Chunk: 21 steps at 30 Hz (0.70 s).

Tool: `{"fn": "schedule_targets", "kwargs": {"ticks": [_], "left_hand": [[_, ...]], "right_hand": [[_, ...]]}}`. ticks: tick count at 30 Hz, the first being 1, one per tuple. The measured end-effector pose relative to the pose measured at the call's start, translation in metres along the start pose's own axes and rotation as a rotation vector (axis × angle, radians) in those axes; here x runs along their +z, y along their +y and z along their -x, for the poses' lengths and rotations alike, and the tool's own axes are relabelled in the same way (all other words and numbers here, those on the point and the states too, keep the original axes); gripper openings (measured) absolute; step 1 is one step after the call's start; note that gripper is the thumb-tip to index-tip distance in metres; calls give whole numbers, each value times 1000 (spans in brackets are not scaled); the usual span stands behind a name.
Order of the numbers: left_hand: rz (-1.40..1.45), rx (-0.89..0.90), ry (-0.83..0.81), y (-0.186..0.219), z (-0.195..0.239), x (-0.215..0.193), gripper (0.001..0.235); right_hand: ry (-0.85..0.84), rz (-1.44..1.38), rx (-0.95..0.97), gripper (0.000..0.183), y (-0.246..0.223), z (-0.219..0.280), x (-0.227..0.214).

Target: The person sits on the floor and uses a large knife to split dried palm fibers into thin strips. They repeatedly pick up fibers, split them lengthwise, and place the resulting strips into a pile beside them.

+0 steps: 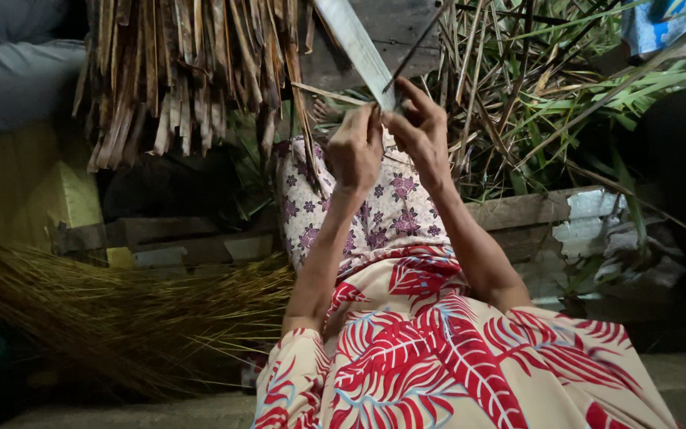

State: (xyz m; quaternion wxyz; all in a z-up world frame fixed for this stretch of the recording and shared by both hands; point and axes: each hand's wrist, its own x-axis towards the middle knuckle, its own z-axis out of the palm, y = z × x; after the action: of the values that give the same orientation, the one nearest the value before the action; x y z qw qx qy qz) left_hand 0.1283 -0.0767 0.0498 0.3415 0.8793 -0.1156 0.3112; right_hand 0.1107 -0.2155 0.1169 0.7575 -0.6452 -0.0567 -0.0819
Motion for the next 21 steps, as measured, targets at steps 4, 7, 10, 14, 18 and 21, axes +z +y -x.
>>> {"fn": "schedule_targets", "kwargs": {"ticks": [4, 7, 10, 14, 18, 21], "left_hand": [[36, -83, -55, 9, -3, -7, 18], [59, -121, -67, 12, -4, -12, 18], [71, -148, -84, 15, -3, -22, 15], [59, -171, -133, 13, 8, -31, 14], [58, -142, -122, 13, 15, -39, 12], [47, -137, -143, 15, 20, -50, 10]], "right_hand": [[-35, -114, 161, 82, 22, -9, -7], [-30, -202, 183, 83, 18, -11, -2], [-22, -269, 198, 80, 11, -15, 1], [-19, -335, 167, 78, 21, -23, -6], [98, -491, 242, 97, 48, -38, -15], [59, -500, 174, 56, 45, -44, -24]]}}
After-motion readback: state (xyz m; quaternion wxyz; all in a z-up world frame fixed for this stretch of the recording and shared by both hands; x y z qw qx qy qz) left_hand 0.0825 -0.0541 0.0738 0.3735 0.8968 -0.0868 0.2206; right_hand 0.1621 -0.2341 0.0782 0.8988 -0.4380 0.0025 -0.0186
